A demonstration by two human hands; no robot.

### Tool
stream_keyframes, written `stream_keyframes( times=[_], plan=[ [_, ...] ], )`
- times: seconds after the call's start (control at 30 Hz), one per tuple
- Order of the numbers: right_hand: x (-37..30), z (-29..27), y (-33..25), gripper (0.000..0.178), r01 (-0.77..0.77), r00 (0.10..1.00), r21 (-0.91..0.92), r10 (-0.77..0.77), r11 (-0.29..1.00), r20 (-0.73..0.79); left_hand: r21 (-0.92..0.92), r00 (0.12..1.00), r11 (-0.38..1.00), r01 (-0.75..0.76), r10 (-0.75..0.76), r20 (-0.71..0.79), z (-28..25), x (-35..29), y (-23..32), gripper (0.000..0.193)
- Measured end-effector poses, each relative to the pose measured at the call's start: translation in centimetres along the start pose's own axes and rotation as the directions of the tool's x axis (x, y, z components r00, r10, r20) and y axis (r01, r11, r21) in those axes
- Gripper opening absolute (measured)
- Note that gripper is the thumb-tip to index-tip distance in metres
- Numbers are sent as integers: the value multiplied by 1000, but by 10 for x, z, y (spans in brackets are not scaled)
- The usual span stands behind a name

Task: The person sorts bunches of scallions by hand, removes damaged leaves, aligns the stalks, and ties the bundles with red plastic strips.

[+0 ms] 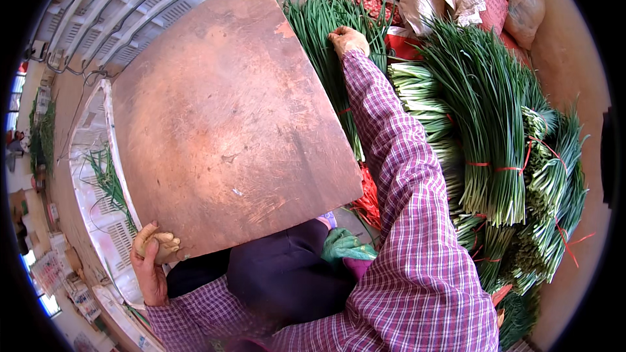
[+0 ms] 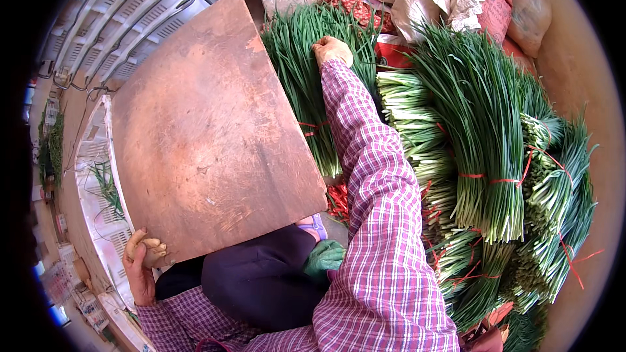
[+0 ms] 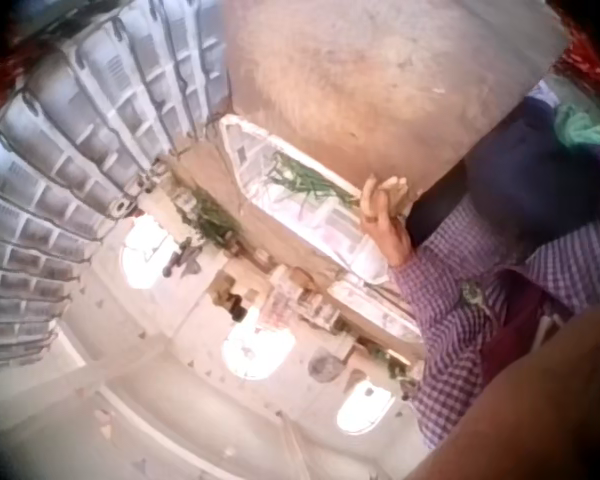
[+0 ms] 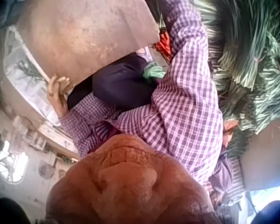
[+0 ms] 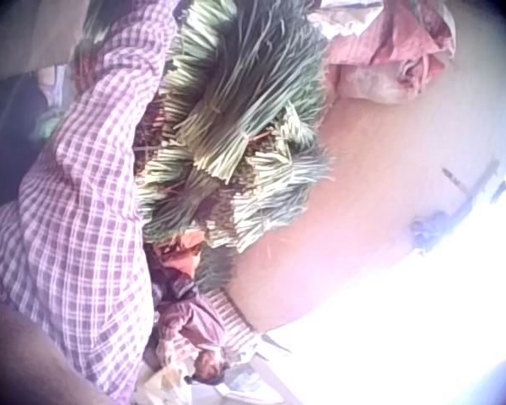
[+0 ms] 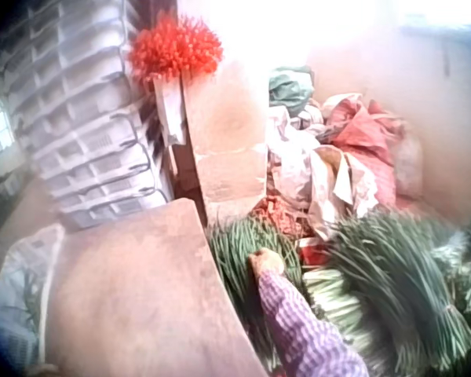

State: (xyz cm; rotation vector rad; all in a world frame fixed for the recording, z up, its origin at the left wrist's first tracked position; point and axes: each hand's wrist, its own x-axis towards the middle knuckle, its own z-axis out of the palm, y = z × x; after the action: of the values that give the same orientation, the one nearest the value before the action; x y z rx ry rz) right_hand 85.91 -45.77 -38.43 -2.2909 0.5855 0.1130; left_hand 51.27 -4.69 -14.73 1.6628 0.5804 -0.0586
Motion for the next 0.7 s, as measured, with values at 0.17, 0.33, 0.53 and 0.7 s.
stream_keyframes(
  times=[0.17, 0.33, 0.53, 0.7],
  plan=[
    [-2, 19, 4, 14, -162, 987, 691, 130, 705, 98, -29, 1000, 999, 20, -19, 21, 3, -1, 3, 34],
    [9, 11, -9, 13, -113, 986, 959, 150, 260, 76, 9, 997, 998, 61, -62, 44, 5, -1, 2, 36],
    [-21, -57, -40, 19, 236, 947, 931, -280, 279, -156, 31, 997, 998, 46, -48, 65, 8, -2, 5, 40],
    [-162, -120, -10, 18, 205, 907, 941, -414, 269, -79, 26, 998, 1000, 16, -18, 68, -2, -9, 1, 43]
  ],
)
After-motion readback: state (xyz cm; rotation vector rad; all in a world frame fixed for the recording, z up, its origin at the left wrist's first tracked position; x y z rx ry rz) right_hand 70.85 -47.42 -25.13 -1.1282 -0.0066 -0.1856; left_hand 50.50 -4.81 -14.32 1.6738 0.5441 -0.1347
